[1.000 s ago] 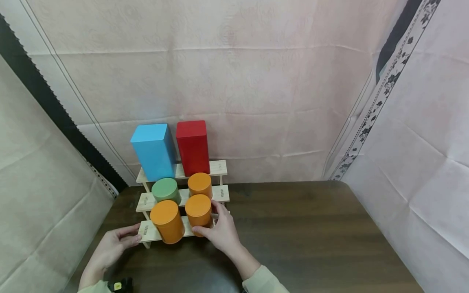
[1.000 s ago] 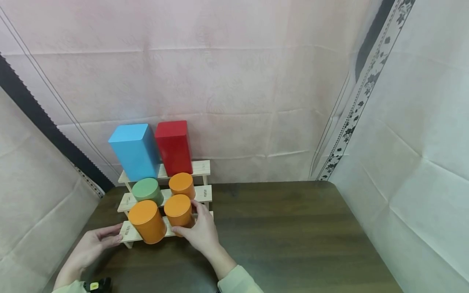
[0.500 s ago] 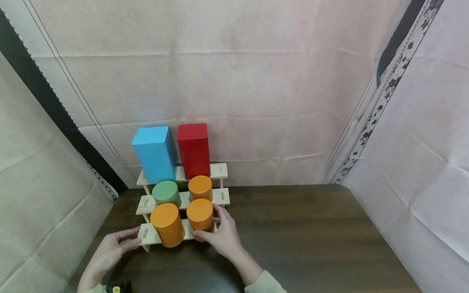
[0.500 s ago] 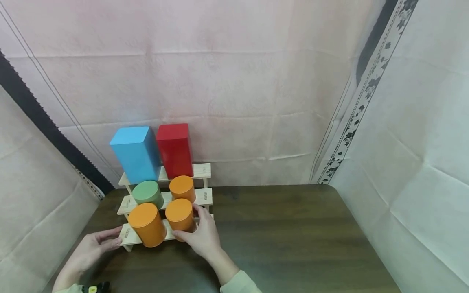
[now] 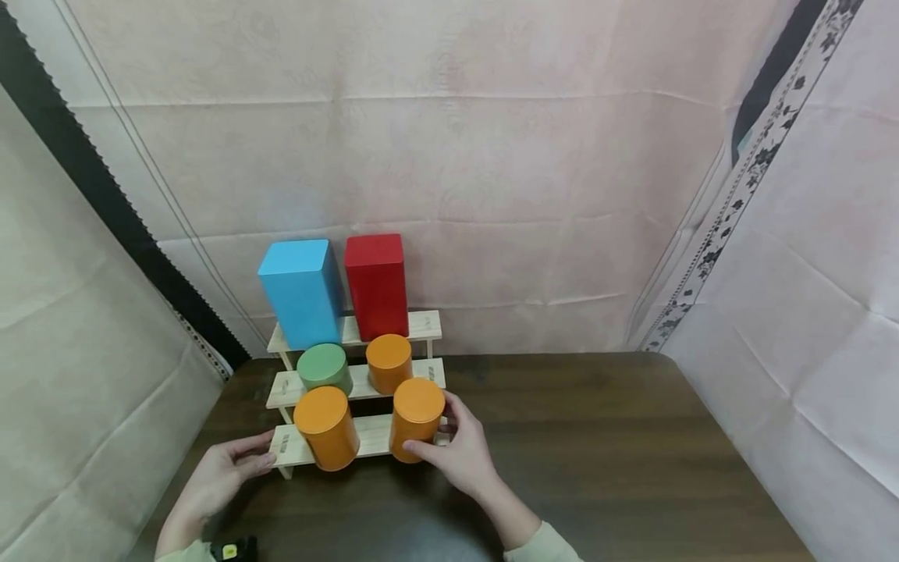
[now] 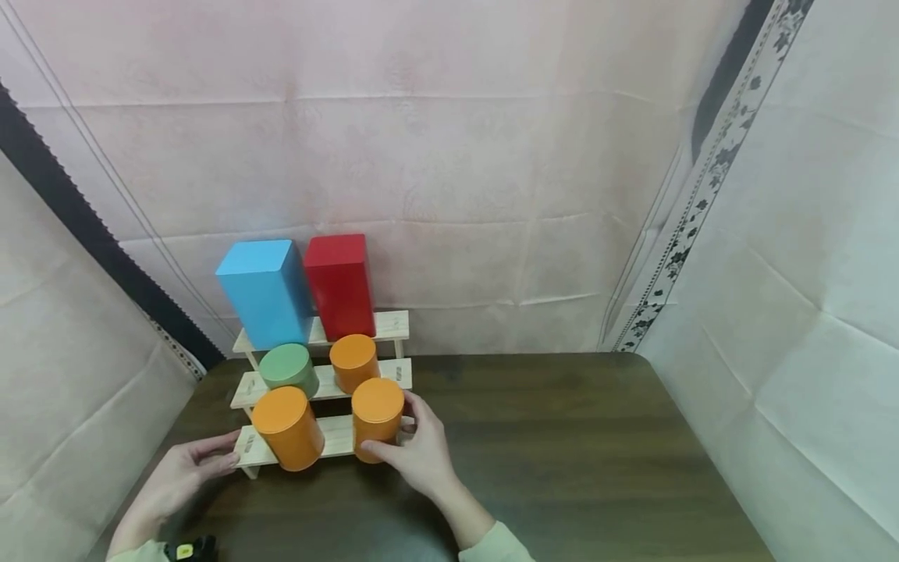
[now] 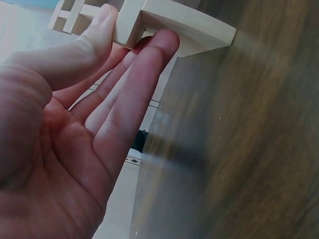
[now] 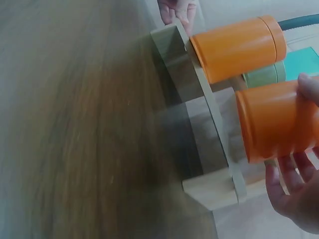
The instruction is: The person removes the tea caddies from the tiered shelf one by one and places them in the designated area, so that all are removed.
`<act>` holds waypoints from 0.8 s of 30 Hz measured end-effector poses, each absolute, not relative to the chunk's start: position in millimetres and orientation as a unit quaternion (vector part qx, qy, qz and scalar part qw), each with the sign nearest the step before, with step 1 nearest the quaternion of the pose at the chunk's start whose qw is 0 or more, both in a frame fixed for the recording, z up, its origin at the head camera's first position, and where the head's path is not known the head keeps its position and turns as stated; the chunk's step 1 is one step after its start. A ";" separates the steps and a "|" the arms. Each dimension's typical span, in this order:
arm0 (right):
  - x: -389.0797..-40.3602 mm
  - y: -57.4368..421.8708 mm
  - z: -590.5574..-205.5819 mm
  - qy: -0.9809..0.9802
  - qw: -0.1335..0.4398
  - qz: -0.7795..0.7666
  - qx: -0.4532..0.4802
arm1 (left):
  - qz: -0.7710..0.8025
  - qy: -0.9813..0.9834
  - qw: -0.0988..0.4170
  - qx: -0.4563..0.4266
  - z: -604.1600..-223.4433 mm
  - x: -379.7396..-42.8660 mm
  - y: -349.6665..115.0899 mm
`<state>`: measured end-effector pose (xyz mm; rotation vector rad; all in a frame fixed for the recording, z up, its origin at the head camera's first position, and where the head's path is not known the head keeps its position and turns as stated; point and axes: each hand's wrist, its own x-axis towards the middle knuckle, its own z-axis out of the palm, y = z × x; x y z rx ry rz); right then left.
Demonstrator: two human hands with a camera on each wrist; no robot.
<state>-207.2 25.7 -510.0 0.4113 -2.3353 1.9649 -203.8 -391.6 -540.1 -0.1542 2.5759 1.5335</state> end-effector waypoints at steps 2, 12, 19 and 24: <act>-207.4 32.9 -513.0 -0.751 0.027 0.645 0.138 | 0.518 0.851 0.070 -0.053 -540.6 -204.2 -390.7; -204.1 70.5 -517.9 -0.748 0.058 0.648 0.131 | 0.539 0.837 0.076 -0.060 -541.7 -203.9 -386.8; -212.1 96.5 -513.4 -0.728 0.081 0.670 0.119 | 0.543 0.834 0.072 -0.058 -541.1 -202.8 -390.2; -221.2 114.6 -514.1 -0.703 0.074 0.702 0.089 | 0.553 0.828 0.072 -0.056 -542.4 -202.9 -390.2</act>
